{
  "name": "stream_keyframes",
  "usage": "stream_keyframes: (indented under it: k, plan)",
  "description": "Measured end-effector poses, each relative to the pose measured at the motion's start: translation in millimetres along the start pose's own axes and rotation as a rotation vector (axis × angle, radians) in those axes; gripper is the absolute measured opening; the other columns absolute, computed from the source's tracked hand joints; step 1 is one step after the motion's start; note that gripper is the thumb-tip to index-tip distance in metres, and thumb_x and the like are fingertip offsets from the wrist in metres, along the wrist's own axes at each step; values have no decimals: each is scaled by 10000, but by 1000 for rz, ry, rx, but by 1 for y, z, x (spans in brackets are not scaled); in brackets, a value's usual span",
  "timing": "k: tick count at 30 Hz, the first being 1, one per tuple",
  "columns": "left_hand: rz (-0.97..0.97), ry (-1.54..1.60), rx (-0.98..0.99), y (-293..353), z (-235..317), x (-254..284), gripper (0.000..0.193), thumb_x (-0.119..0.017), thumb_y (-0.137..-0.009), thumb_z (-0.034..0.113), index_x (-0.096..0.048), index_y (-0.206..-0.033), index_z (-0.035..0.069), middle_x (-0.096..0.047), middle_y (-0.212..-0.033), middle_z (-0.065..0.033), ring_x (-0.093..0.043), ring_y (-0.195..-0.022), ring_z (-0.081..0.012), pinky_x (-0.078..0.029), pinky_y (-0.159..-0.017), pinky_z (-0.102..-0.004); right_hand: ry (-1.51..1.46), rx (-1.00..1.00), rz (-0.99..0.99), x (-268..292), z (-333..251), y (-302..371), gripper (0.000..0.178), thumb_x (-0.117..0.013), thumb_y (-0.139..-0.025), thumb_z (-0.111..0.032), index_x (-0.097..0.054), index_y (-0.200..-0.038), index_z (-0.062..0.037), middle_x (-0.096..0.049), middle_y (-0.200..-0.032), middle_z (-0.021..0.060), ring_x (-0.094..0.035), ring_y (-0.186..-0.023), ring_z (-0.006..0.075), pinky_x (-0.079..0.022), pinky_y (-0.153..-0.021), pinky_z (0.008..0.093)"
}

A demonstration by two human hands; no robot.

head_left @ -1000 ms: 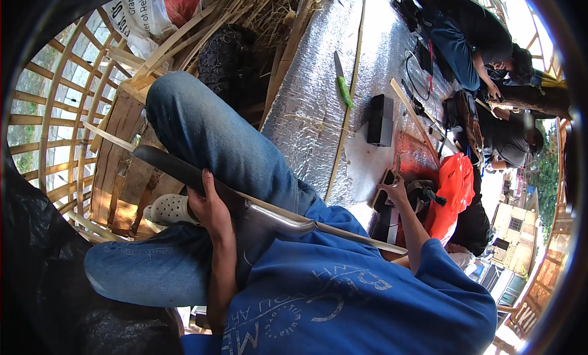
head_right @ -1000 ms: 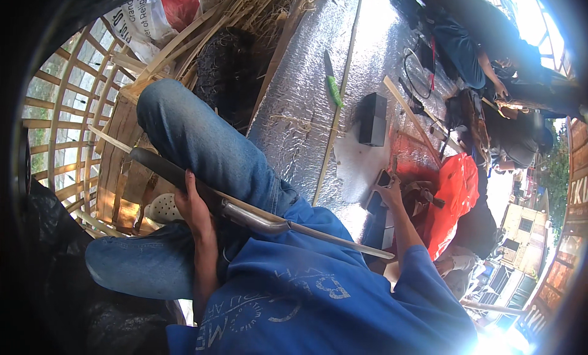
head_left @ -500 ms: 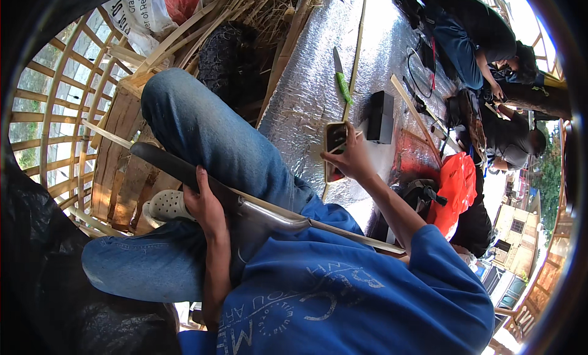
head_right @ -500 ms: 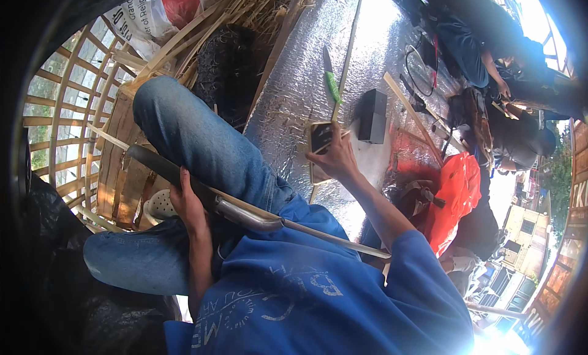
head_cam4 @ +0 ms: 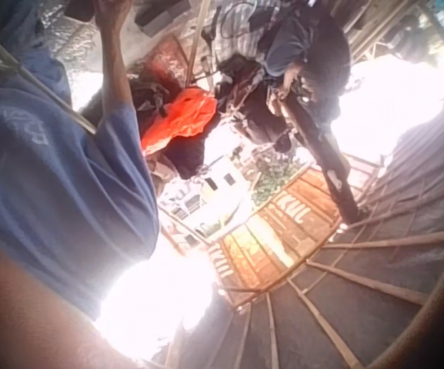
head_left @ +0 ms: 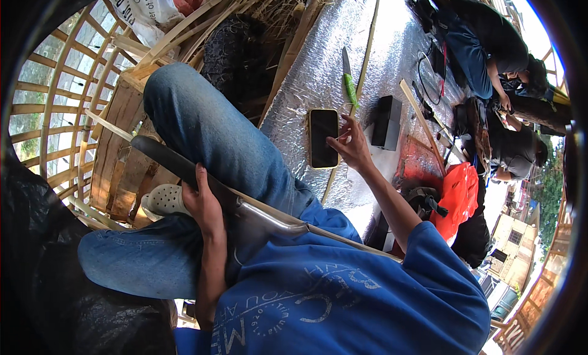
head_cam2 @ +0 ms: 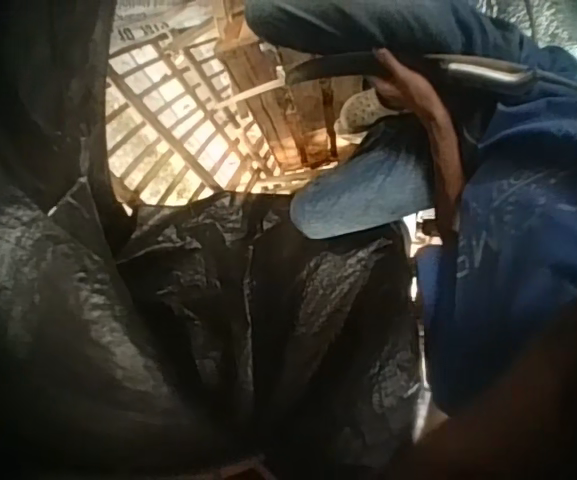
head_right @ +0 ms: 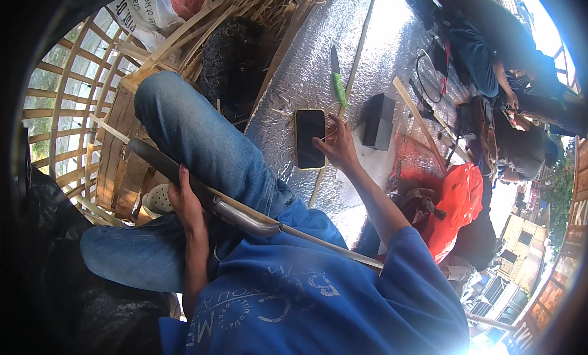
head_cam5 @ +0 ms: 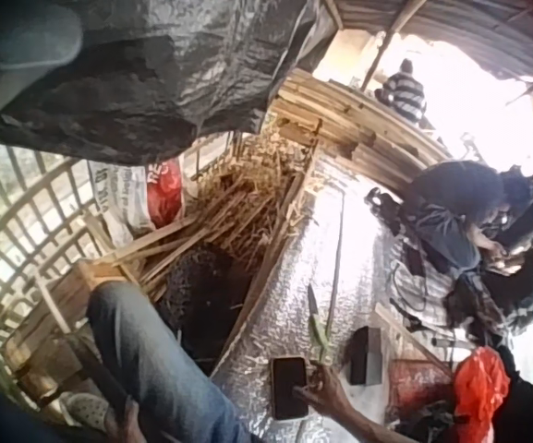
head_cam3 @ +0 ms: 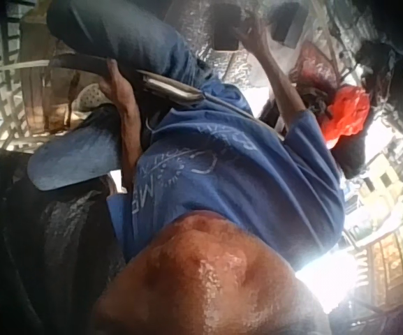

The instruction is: Shaving a bamboo strip with a machete.

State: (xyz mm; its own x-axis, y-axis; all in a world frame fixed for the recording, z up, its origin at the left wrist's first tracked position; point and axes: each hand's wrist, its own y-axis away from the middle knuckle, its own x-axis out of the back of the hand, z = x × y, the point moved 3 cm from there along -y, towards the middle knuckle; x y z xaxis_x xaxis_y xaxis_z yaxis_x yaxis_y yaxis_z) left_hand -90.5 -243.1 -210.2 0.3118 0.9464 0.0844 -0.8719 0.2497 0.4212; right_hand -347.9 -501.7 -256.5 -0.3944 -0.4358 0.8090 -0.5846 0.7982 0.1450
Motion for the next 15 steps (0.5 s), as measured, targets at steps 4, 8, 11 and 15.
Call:
stream_keyframes:
  k: [4,8,11,15]
  plan:
    - [10,-29,-2,-1,-2,-2,359,-554,-927,239,-569,-1044,-100,-613,-948,-134,-546,-867,-188,-418,-819,-307,-25,-2,2,1,1,-1,710,-770,-725,-298,-420,-1286,-37,-502,-902,80,-538,-735,171,-481,-701,311]
    - [10,-64,3,-2,-5,0,377,-566,-919,257,-571,-1043,-99,-618,-961,-145,-559,-881,-198,-425,-822,-314,-146,-84,-54,-1,7,-3,734,-772,-708,-276,-397,-1299,-52,-507,-926,99,-544,-797,202,-481,-735,333]
    - [11,-75,15,-1,-5,2,386,-571,-916,270,-574,-1038,-96,-622,-962,-150,-565,-882,-204,-429,-820,-317,-55,-80,-117,-2,-5,-5,780,-760,-703,-266,-339,-1330,-71,-515,-952,126,-551,-835,235,-484,-766,355]
    - [4,-97,21,0,-4,4,393,-573,-914,284,-576,-1030,-92,-626,-961,-153,-570,-880,-212,-429,-819,-317,-11,-137,-118,-4,-17,-6,839,-744,-702,-254,-255,-1362,-84,-534,-1013,170,-563,-939,297,-470,-843,393]
